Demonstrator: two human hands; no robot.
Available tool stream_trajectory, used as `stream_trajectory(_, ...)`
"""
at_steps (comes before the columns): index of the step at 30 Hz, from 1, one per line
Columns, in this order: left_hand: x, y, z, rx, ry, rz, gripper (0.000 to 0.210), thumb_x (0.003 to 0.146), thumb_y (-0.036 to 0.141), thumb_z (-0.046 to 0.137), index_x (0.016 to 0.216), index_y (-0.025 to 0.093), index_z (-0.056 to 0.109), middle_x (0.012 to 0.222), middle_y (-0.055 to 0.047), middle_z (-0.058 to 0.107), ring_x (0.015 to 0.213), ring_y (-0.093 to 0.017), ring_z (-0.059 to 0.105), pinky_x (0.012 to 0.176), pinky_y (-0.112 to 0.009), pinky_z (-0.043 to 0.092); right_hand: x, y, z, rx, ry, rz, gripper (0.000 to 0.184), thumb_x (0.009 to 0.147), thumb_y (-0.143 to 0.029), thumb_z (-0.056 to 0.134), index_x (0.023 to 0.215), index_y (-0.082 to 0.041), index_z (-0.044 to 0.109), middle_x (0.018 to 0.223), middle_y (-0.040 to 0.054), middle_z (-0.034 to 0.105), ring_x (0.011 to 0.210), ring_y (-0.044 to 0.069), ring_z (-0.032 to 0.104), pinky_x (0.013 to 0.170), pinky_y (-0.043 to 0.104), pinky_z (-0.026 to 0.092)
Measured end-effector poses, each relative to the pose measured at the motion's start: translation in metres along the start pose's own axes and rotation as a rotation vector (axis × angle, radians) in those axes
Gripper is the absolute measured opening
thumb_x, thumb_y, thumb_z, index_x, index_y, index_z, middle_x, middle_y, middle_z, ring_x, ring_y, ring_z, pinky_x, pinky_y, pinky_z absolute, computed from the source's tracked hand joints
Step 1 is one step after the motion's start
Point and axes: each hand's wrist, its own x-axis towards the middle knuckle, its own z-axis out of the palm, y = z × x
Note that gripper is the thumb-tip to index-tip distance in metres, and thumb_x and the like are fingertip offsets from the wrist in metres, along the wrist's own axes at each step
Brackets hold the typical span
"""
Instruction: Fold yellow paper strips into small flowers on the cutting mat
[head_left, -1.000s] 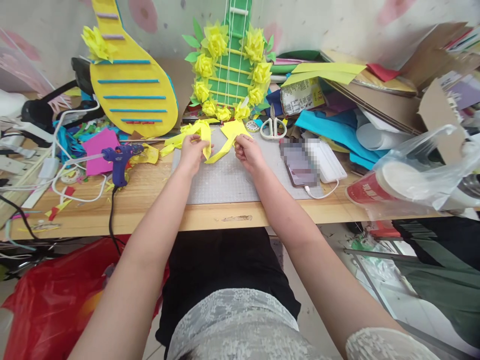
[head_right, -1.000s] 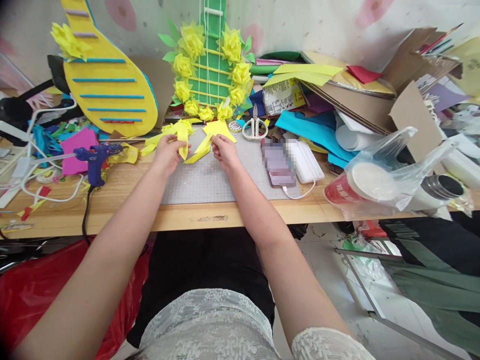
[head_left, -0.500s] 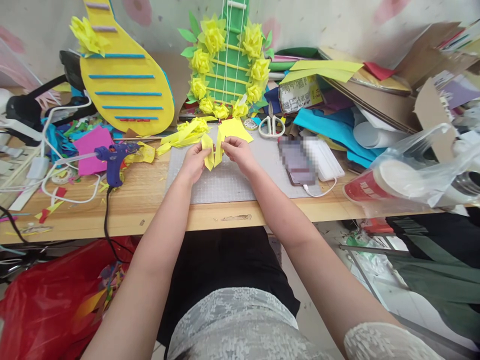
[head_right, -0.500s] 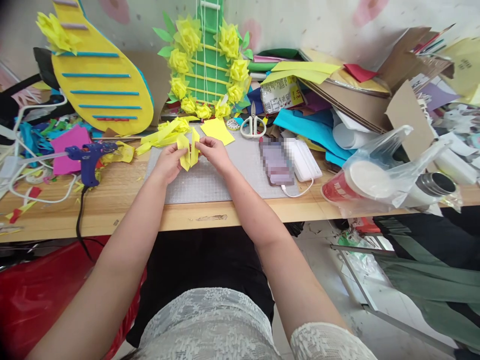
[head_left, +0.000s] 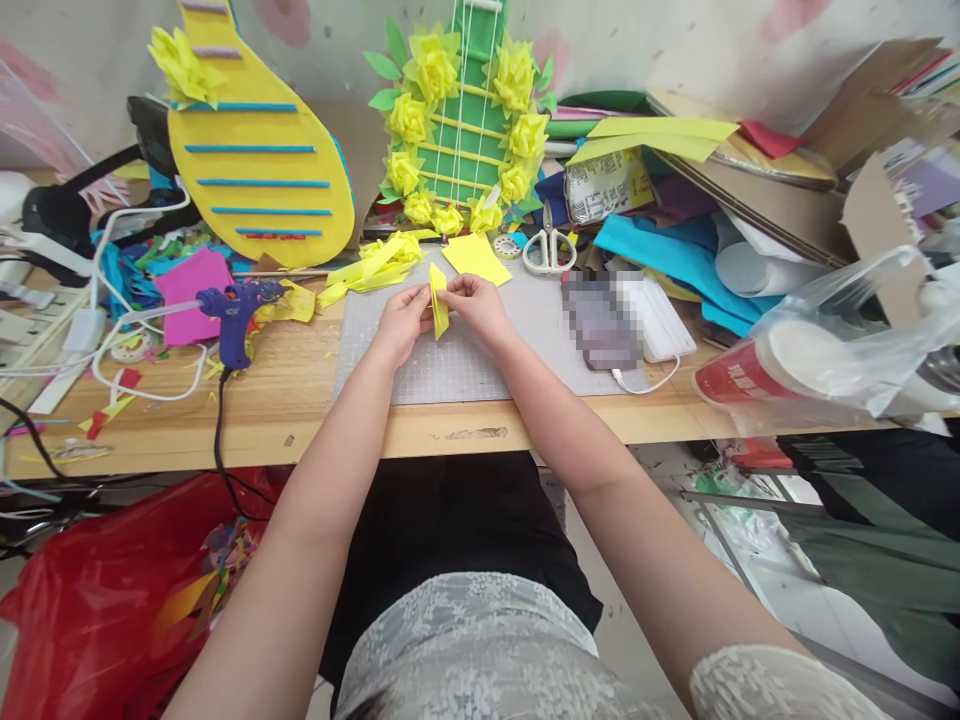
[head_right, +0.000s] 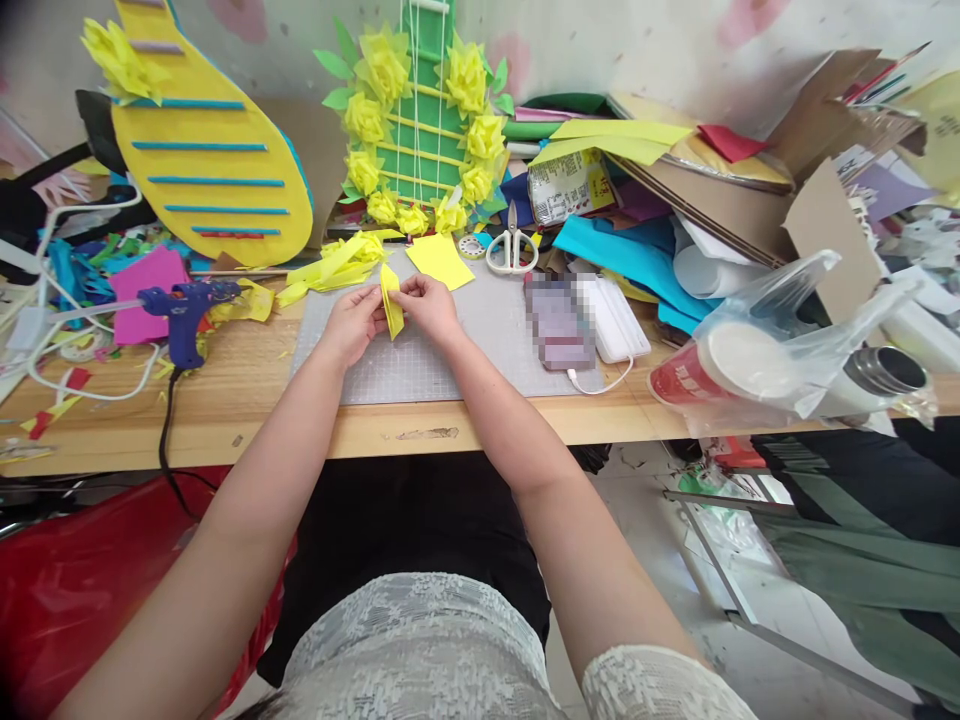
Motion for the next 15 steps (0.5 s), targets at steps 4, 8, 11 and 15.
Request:
stream_trajectory(4, 0.000, -0.002, 0.000, 0.013, 0.024, 0.040, 0.012, 0.082, 0.025, 0.066, 0.087, 0.014, 0.068, 0.083, -0.006, 0.075, 0.087, -0.019, 0.072, 0.086, -0.035, 0.057, -0.003, -0.005, -0.003, 0.027, -0.070, -0.006, 0.015, 0.073, -0.017, 0.065, 0.062, -0.017, 0.055, 0.052, -0.0087, 0.052, 0.047, 0.003, 0.042, 0.049, 0.016, 0.035)
stream_trajectory(8, 0.001, -0.003, -0.001, 0.028, 0.073, 0.068, 0.010, 0.082, 0.022, 0.066, 0.088, 0.014, 0.069, 0.078, -0.005, 0.075, 0.083, -0.017, 0.073, 0.084, -0.033, 0.058, -0.010, -0.016, -0.005, 0.023, -0.150, -0.002, 0.020, 0.078, -0.024, 0.065, 0.062, -0.017, 0.056, 0.052, -0.0070, 0.055, 0.044, 0.002, 0.038, 0.044, 0.016, 0.031)
stream_trajectory(11, 0.001, -0.003, -0.001, 0.034, 0.101, 0.083, 0.010, 0.082, 0.018, 0.063, 0.089, 0.014, 0.069, 0.077, -0.004, 0.075, 0.081, -0.017, 0.073, 0.082, -0.031, 0.058, -0.011, -0.019, -0.005, 0.036, -0.123, -0.018, 0.023, 0.075, -0.029, 0.071, 0.062, -0.017, 0.056, 0.052, -0.0064, 0.056, 0.045, 0.003, 0.040, 0.045, 0.016, 0.032)
stream_trajectory(15, 0.001, -0.003, 0.000, 0.058, 0.110, 0.087, 0.010, 0.081, 0.017, 0.064, 0.089, 0.013, 0.070, 0.080, -0.005, 0.076, 0.082, -0.017, 0.073, 0.080, -0.030, 0.058, -0.008, -0.016, -0.004, 0.045, -0.062, -0.017, 0.018, 0.079, -0.017, 0.065, 0.063, -0.017, 0.057, 0.051, -0.0069, 0.055, 0.043, 0.003, 0.040, 0.045, 0.016, 0.032)
